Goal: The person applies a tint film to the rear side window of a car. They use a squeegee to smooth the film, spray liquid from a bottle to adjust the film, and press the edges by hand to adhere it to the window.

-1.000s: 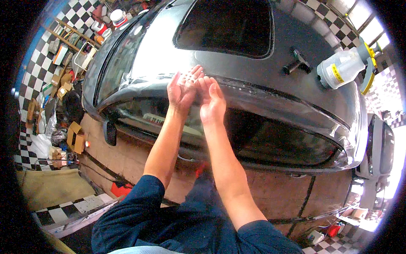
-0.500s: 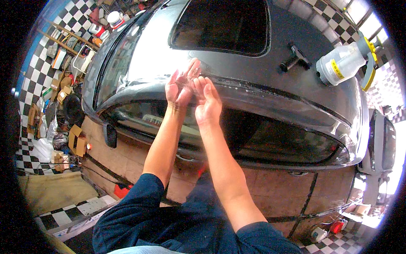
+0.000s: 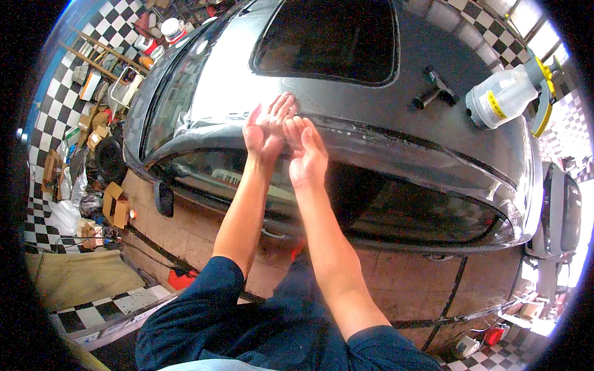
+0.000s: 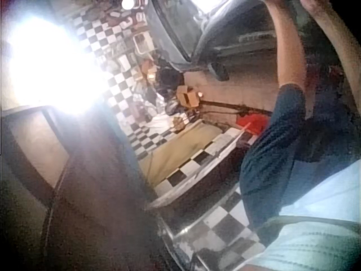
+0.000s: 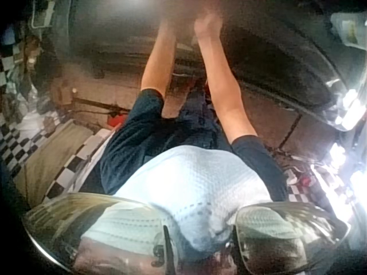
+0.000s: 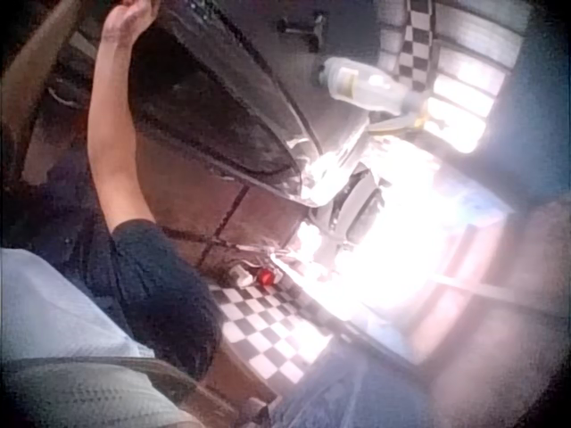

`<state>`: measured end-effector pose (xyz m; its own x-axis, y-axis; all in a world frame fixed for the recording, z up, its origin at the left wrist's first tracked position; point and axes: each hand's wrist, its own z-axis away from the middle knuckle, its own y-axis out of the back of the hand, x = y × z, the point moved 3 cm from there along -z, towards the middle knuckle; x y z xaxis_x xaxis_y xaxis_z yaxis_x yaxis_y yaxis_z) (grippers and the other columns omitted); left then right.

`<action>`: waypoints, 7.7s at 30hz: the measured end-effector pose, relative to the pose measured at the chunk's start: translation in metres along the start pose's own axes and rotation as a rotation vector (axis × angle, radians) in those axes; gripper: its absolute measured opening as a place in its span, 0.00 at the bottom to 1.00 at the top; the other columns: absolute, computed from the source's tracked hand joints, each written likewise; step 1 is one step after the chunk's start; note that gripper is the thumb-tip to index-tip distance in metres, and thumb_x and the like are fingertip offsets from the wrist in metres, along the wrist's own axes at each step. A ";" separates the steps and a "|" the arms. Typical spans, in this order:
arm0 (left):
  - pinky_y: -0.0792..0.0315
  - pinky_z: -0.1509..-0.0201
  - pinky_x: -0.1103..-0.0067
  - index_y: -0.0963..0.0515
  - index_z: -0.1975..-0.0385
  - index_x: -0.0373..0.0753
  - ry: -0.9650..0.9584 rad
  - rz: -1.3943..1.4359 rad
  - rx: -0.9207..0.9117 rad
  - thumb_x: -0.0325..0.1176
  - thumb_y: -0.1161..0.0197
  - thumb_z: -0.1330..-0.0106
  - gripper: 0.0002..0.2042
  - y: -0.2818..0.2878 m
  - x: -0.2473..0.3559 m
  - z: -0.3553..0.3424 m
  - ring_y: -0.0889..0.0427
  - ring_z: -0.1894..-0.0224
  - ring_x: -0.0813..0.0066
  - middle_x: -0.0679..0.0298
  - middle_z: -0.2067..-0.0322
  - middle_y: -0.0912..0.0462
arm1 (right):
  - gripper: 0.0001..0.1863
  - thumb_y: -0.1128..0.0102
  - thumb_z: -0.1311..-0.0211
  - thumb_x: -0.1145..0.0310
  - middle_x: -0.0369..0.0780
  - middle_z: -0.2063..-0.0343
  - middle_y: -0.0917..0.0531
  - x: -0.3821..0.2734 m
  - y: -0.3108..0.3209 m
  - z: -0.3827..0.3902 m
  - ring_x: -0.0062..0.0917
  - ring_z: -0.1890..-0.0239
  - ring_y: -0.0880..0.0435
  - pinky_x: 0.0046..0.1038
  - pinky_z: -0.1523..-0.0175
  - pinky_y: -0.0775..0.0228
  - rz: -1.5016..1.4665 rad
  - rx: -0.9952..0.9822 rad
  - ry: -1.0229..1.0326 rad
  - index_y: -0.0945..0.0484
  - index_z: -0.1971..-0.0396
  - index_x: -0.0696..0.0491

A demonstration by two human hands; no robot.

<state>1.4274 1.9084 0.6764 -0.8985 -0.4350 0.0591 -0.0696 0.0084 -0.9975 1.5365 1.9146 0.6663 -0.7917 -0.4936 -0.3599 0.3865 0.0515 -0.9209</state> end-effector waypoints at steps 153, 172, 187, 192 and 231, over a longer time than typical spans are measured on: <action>0.43 0.33 0.67 0.44 0.40 0.30 0.069 -0.224 -0.029 0.29 0.54 0.32 0.21 0.006 -0.075 0.036 0.36 0.38 0.60 0.51 0.41 0.37 | 0.14 0.43 0.38 0.60 0.29 0.82 0.27 -0.051 0.025 0.039 0.12 0.79 0.32 0.15 0.74 0.39 0.691 0.195 0.190 0.20 0.76 0.54; 0.27 0.49 0.68 0.34 0.51 0.32 -0.161 -0.334 0.434 0.31 0.43 0.37 0.17 0.012 -0.049 0.059 0.26 0.51 0.60 0.52 0.54 0.27 | 0.17 0.48 0.36 0.68 0.47 0.50 0.26 -0.069 0.034 0.032 0.35 0.48 0.25 0.35 0.41 0.31 0.128 0.178 0.093 0.33 0.51 0.61; 0.24 0.68 0.74 0.30 0.72 0.38 -0.317 -0.413 0.484 0.33 0.39 0.39 0.08 0.017 0.003 0.070 0.22 0.73 0.69 0.61 0.76 0.23 | 0.17 0.51 0.35 0.69 0.48 0.50 0.27 -0.072 0.030 0.036 0.36 0.48 0.25 0.35 0.41 0.31 0.228 0.190 0.102 0.34 0.50 0.63; 0.23 0.68 0.74 0.30 0.70 0.38 -0.378 -0.563 0.405 0.29 0.41 0.38 0.05 0.026 0.013 0.076 0.20 0.67 0.68 0.60 0.71 0.23 | 0.20 0.50 0.35 0.69 0.51 0.48 0.29 -0.071 0.026 0.036 0.39 0.49 0.25 0.36 0.42 0.30 0.271 0.171 0.131 0.37 0.48 0.66; 0.25 0.80 0.79 0.27 0.76 0.35 -0.541 -0.888 0.575 0.35 0.33 0.42 0.11 0.066 0.081 0.077 0.23 0.82 0.76 0.64 0.80 0.23 | 0.20 0.43 0.39 0.56 0.44 0.79 0.18 -0.063 0.053 0.043 0.21 0.85 0.23 0.20 0.82 0.31 0.838 0.324 0.201 0.24 0.70 0.63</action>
<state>1.3832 1.8044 0.6124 -0.3246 -0.4097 0.8525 -0.2464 -0.8335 -0.4944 1.6273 1.9112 0.6466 -0.2487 -0.2425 -0.9377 0.9604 0.0637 -0.2712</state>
